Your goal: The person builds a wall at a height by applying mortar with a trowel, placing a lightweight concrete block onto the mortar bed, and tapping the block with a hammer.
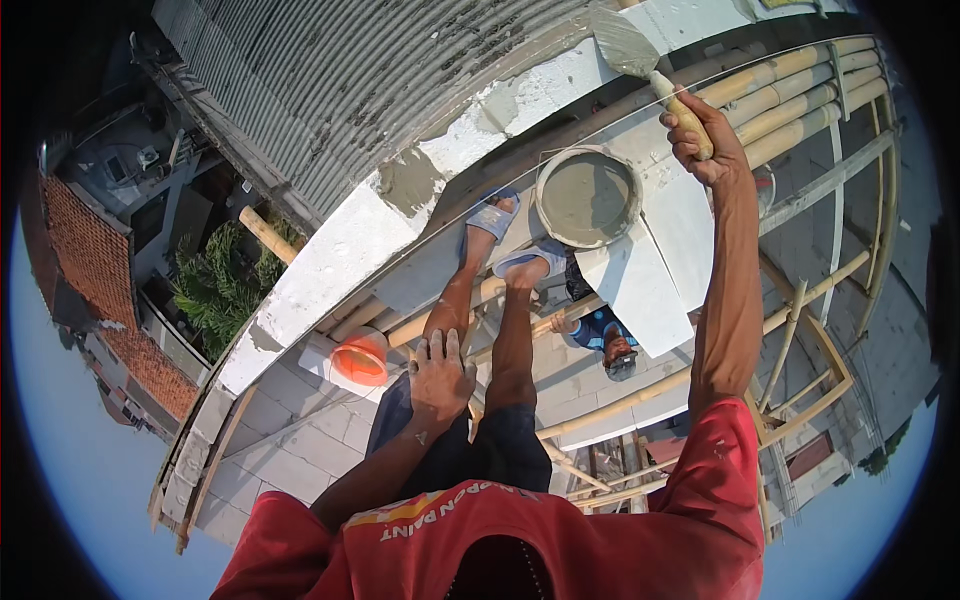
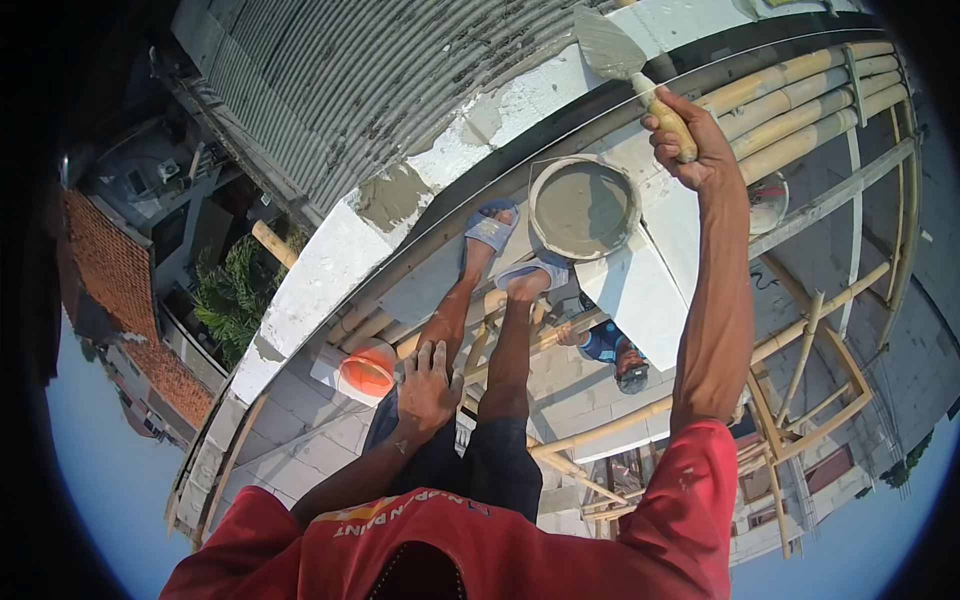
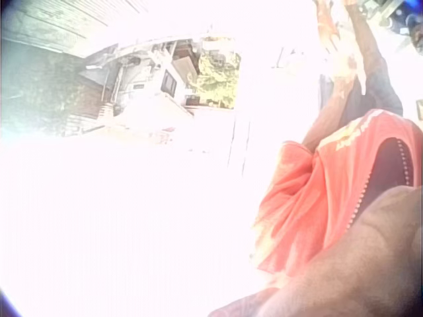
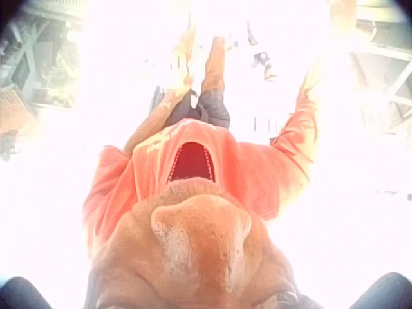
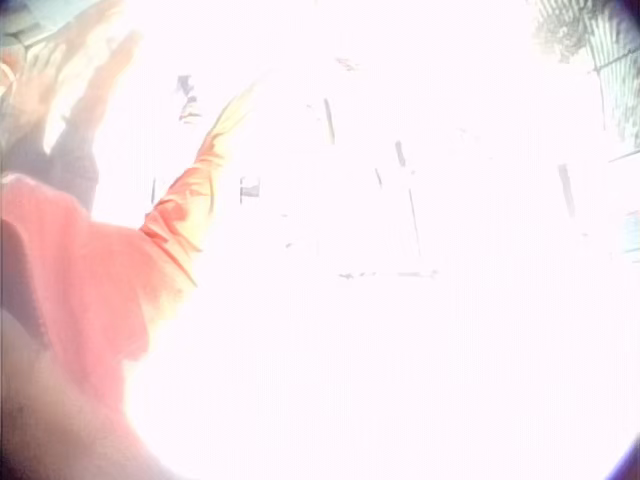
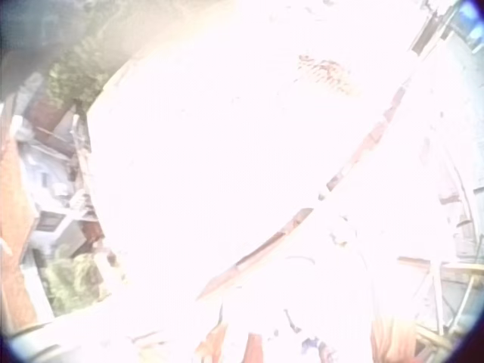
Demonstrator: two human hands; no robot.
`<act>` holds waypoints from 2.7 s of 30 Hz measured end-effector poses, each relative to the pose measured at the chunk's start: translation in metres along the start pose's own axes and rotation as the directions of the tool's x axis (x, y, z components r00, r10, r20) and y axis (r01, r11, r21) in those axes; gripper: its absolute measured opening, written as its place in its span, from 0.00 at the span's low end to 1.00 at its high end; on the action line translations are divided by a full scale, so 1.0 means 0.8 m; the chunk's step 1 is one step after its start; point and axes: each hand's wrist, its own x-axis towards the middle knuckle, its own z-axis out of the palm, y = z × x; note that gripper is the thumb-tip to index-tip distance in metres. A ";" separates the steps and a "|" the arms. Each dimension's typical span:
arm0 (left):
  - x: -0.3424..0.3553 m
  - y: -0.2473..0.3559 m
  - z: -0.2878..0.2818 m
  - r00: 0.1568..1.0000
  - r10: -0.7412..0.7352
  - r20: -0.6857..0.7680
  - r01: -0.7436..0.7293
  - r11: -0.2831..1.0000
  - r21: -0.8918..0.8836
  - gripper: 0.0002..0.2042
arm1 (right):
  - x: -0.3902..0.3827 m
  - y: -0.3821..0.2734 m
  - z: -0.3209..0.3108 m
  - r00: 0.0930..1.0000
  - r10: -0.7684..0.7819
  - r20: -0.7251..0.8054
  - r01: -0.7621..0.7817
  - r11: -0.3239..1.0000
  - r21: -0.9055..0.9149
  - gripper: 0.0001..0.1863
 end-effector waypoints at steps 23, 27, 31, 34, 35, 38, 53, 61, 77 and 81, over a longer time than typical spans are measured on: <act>0.022 0.010 -0.007 0.996 0.090 0.002 -0.087 0.960 0.267 0.31 | -0.115 0.279 -0.064 0.739 -0.357 -0.571 0.345 0.929 -0.133 0.18; 0.020 0.003 -0.021 0.995 0.090 0.039 -0.098 0.944 0.315 0.31 | -0.090 0.395 -0.095 0.712 -0.256 -0.654 -0.078 0.897 -0.435 0.22; 0.023 0.012 -0.012 0.985 0.137 0.102 -0.166 0.915 0.368 0.32 | 0.023 0.469 -0.211 0.385 -0.699 -0.603 -0.399 0.464 -0.791 0.25; 0.027 0.005 -0.007 0.988 0.090 0.122 -0.132 0.906 0.401 0.33 | 0.061 0.451 -0.157 0.478 -0.530 -0.700 -0.263 0.675 -0.690 0.25; 0.026 0.004 -0.005 0.988 0.091 0.128 -0.136 0.902 0.410 0.33 | 0.051 0.440 -0.144 0.597 -0.333 -0.730 -0.125 0.860 -0.495 0.24; 0.023 0.004 -0.005 0.990 0.086 0.113 -0.125 0.903 0.412 0.33 | -0.008 0.466 -0.124 0.714 -0.210 -0.668 0.094 0.974 -0.206 0.22; 0.017 0.020 0.001 0.994 0.087 0.064 -0.105 0.907 0.408 0.30 | -0.088 0.558 -0.141 0.806 -0.173 -0.566 0.241 0.969 0.047 0.25; 0.018 0.000 0.016 0.995 0.041 0.096 -0.076 0.913 0.402 0.32 | -0.008 0.548 -0.076 0.814 -0.443 -0.376 0.494 0.868 0.046 0.22; 0.015 -0.013 0.035 0.992 -0.005 0.124 -0.033 0.952 0.306 0.31 | 0.214 0.571 -0.065 0.485 -0.874 0.039 0.379 0.169 -0.910 0.24; 0.013 -0.020 0.034 0.996 0.018 0.092 -0.045 0.952 0.301 0.31 | 0.171 0.600 -0.075 0.634 -0.769 0.079 0.267 0.122 -0.956 0.23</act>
